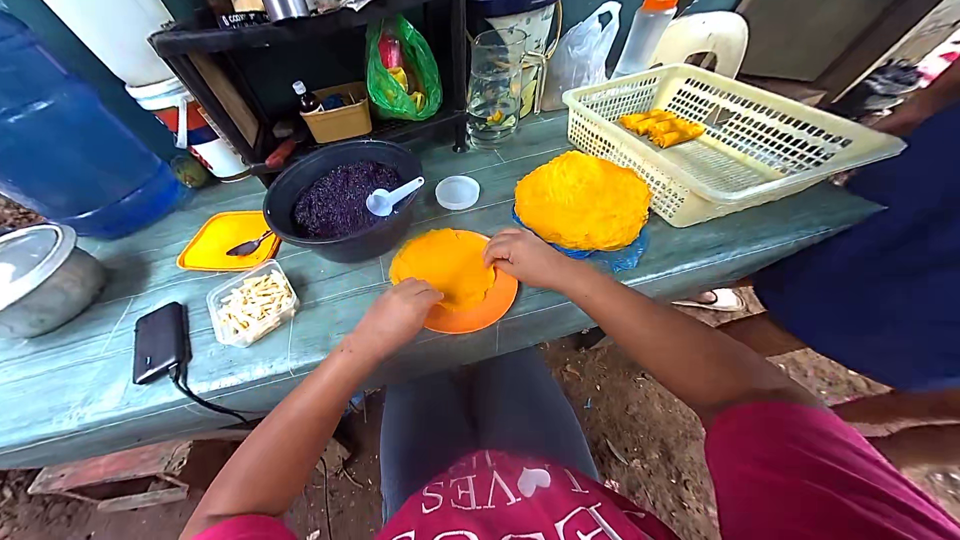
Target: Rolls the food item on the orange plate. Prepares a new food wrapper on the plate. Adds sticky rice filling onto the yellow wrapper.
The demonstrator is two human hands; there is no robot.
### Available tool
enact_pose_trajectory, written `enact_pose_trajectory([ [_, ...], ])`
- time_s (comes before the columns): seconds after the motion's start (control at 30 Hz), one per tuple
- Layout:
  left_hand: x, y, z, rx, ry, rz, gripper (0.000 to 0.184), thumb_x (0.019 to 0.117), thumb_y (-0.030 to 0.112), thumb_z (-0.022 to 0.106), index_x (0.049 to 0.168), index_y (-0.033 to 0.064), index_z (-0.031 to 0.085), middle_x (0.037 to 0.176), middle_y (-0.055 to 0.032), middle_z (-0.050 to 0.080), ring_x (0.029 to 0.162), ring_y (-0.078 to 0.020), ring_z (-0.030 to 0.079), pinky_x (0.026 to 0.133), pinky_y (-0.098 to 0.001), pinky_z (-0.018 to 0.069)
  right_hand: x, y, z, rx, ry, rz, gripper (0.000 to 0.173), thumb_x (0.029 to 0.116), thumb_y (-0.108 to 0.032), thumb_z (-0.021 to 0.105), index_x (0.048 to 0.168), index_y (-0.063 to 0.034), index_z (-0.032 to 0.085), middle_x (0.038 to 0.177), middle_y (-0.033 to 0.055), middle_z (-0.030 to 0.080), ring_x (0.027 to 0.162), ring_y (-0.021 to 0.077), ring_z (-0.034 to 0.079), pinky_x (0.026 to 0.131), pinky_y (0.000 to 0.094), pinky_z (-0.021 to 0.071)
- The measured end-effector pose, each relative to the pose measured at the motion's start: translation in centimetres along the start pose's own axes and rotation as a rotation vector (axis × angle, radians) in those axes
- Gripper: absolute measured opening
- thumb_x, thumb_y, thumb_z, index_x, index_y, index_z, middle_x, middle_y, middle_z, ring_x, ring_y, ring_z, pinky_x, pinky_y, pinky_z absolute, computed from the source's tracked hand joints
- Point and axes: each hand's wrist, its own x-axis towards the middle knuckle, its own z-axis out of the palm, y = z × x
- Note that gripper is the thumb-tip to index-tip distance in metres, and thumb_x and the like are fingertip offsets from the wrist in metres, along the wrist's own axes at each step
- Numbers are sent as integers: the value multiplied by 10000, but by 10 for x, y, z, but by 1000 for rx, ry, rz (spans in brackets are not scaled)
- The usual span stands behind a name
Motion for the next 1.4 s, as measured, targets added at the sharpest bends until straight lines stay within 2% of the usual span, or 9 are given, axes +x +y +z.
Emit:
enact_pose_trajectory([
  [0.23, 6, 5, 7, -59, 62, -55, 128, 935, 22, 657, 979, 16, 777, 965, -118, 726, 963, -261, 706, 898, -392, 581, -5, 8, 2, 46, 108, 16, 239, 966, 16, 552, 959, -52, 781, 1113, 100, 746, 1166, 324, 646, 1036, 577, 465],
  [0.43, 5, 0, -7, -132, 40, -47, 213, 945, 214, 706, 1003, 26, 786, 981, -113, 741, 972, -243, 710, 899, -405, 581, -7, 13, -6, 118, 139, 85, 301, 916, 107, 493, 945, -4, 771, 1200, 163, 715, 1226, 344, 617, 1075, 515, 462],
  [0.57, 0, -26, -35, -158, 147, -236, 194, 956, 72, 640, 1089, -11, 756, 1069, -170, 727, 1032, -297, 692, 951, -465, 553, -4, -3, -12, 164, 227, 117, 326, 874, 91, 489, 1069, 9, 738, 1215, 186, 691, 1223, 333, 613, 1055, 481, 481],
  [0.63, -5, -34, -38, -187, 56, -193, 210, 936, 37, 623, 1086, 11, 768, 1164, -147, 730, 1147, -309, 664, 1030, -481, 510, -3, -15, -9, 153, 192, 49, 298, 899, 70, 497, 1044, 2, 749, 1161, 179, 711, 1170, 334, 639, 1026, 484, 502],
  [0.73, -15, -31, -30, -174, -123, -129, 251, 971, 229, 654, 1107, 63, 785, 1264, -102, 706, 1244, -286, 623, 1095, -515, 462, -4, -31, 5, 134, 67, -67, 269, 934, 33, 518, 1009, -34, 768, 1108, 125, 726, 1109, 284, 666, 986, 450, 539],
  [0.97, -27, -33, -12, -148, -31, -78, 276, 993, 327, 643, 961, 106, 805, 1083, -27, 747, 1139, -211, 653, 1056, -455, 471, 16, -45, 6, 104, -169, -88, 289, 943, 58, 539, 976, -61, 800, 1011, 81, 750, 1031, 237, 686, 935, 411, 549],
  [1.23, 31, -46, -26, -142, 14, 55, 270, 1010, 288, 626, 943, 89, 797, 975, -53, 745, 1014, -216, 691, 975, -447, 529, 129, -64, -37, -77, 145, -136, 241, 993, -108, 572, 1105, -3, 757, 1136, 179, 724, 1138, 359, 656, 992, 517, 519],
  [1.33, 59, -51, -24, -135, 32, 142, 287, 1021, 251, 608, 890, 65, 782, 882, -58, 744, 942, -196, 713, 944, -393, 558, 183, -70, -36, -295, -101, 66, 293, 1007, -222, 638, 1157, 9, 736, 1171, 217, 693, 1206, 435, 591, 995, 621, 478],
  [1.4, 63, -52, -22, -152, 56, 179, 306, 1035, 230, 586, 870, 39, 759, 868, -86, 732, 932, -227, 711, 921, -406, 561, 206, -68, -33, -357, -261, 170, 239, 986, -205, 673, 1015, 23, 738, 1080, 249, 697, 1151, 472, 613, 927, 684, 482],
])
